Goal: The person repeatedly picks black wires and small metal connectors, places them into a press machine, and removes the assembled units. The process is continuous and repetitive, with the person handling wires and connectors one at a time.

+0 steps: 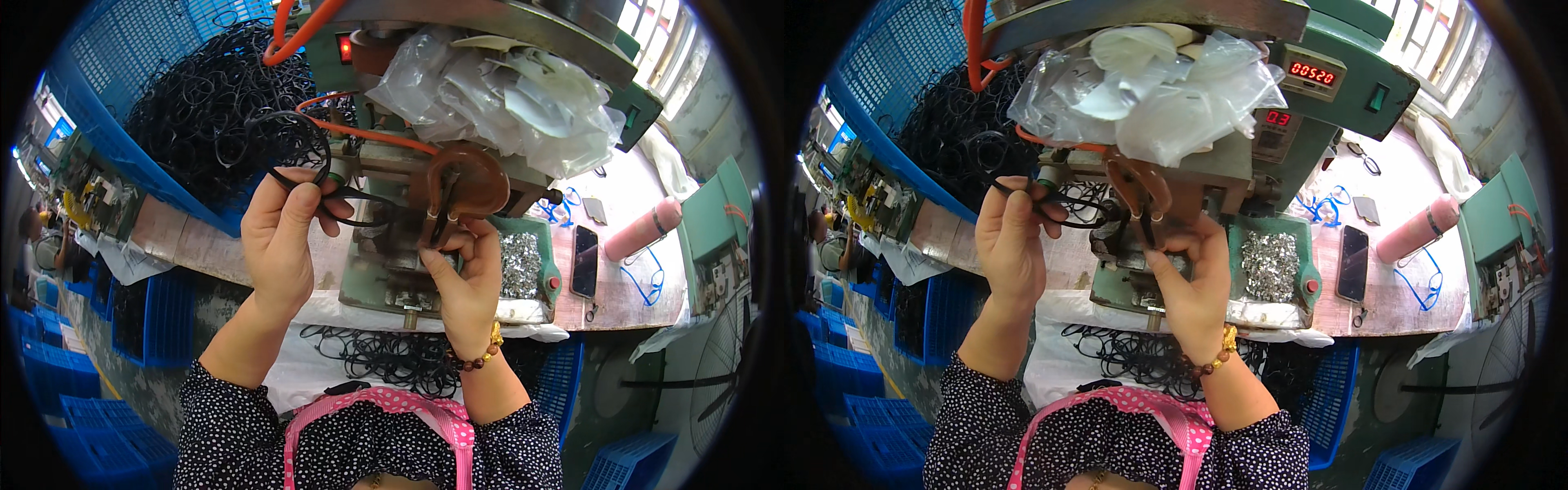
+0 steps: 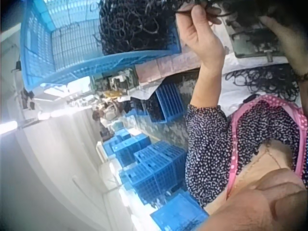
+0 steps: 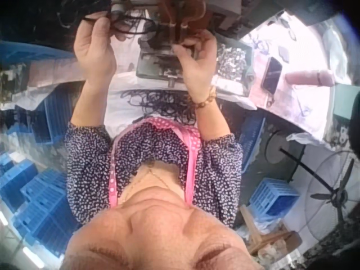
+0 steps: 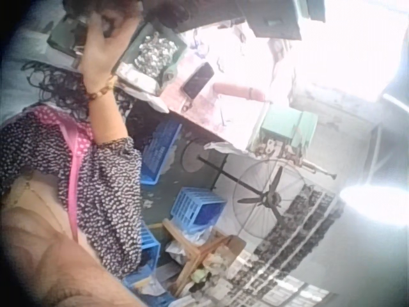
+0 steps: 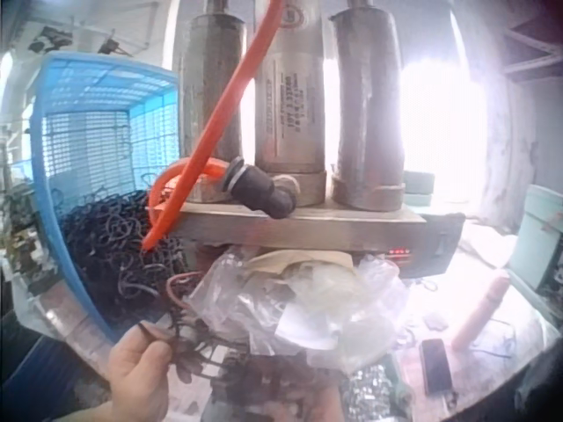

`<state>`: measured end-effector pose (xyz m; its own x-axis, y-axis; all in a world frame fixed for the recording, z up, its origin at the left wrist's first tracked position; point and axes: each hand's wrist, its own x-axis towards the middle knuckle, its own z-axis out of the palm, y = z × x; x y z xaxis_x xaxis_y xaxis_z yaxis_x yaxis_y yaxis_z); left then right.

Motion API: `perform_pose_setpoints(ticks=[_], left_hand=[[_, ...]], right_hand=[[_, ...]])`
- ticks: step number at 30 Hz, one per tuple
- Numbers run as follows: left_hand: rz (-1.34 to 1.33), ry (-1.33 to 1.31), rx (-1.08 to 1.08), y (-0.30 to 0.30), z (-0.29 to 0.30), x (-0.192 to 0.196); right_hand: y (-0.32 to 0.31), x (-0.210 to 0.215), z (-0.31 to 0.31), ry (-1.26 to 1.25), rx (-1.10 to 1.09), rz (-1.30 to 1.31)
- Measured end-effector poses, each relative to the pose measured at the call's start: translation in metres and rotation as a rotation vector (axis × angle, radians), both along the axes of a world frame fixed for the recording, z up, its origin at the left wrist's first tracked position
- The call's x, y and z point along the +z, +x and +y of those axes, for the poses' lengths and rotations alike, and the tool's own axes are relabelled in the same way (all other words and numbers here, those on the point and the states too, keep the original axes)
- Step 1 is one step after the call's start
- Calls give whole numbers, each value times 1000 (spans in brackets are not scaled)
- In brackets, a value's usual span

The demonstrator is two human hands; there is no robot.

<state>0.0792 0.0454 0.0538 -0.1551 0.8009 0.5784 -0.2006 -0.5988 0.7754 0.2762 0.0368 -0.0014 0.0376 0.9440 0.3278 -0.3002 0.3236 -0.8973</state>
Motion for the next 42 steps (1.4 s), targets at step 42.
perform_pose_setpoints(ticks=[42], left_hand=[[763,354,92,48,-8,-7]], right_hand=[[121,-70,-13,164,-549,-1285]])
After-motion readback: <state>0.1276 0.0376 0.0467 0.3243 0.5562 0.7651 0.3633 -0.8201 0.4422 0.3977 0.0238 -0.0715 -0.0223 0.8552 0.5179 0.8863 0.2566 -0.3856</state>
